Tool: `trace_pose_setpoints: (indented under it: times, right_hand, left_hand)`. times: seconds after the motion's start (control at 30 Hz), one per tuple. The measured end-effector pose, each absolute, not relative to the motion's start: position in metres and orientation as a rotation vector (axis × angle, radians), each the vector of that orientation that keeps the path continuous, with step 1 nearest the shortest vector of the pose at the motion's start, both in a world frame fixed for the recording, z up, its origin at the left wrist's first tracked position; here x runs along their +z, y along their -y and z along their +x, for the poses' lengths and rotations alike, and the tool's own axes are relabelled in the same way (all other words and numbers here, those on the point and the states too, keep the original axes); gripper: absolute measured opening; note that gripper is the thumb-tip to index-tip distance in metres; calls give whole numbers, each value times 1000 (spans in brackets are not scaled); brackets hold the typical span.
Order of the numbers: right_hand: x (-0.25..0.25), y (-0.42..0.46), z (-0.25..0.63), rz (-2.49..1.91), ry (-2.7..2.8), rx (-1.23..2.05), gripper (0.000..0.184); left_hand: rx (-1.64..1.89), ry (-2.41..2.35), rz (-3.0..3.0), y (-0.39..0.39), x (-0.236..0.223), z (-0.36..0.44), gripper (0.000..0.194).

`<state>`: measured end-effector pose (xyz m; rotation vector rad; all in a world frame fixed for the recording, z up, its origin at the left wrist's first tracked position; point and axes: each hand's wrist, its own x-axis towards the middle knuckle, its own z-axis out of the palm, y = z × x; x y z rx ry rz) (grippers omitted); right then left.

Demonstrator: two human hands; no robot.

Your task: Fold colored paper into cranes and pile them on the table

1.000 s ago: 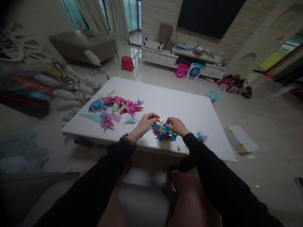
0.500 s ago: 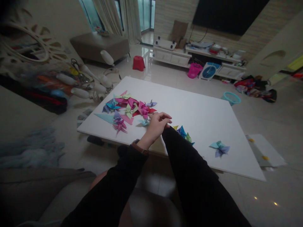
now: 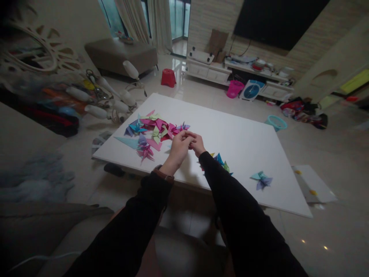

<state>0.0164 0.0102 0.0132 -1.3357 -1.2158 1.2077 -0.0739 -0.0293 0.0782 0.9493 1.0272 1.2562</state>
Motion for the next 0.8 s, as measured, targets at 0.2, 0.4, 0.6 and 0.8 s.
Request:
trace_pose_setpoints:
  times: [0.2, 0.4, 0.6, 0.8]
  right_hand:
    - [61, 57, 82, -1387, 902, 1054, 21]
    - [62, 108, 99, -1307, 790, 1041, 24]
    - [52, 113, 103, -1262, 760, 1133, 24]
    - [58, 116, 112, -1326, 788, 1120, 23]
  left_hand:
    - [1238, -1091, 793, 31, 78, -73, 16]
    - [1001, -1006, 976, 46, 58, -49, 27]
    - [993, -906, 1163, 44, 42, -32, 23]
    - [1060, -890, 1177, 42, 31, -27, 16]
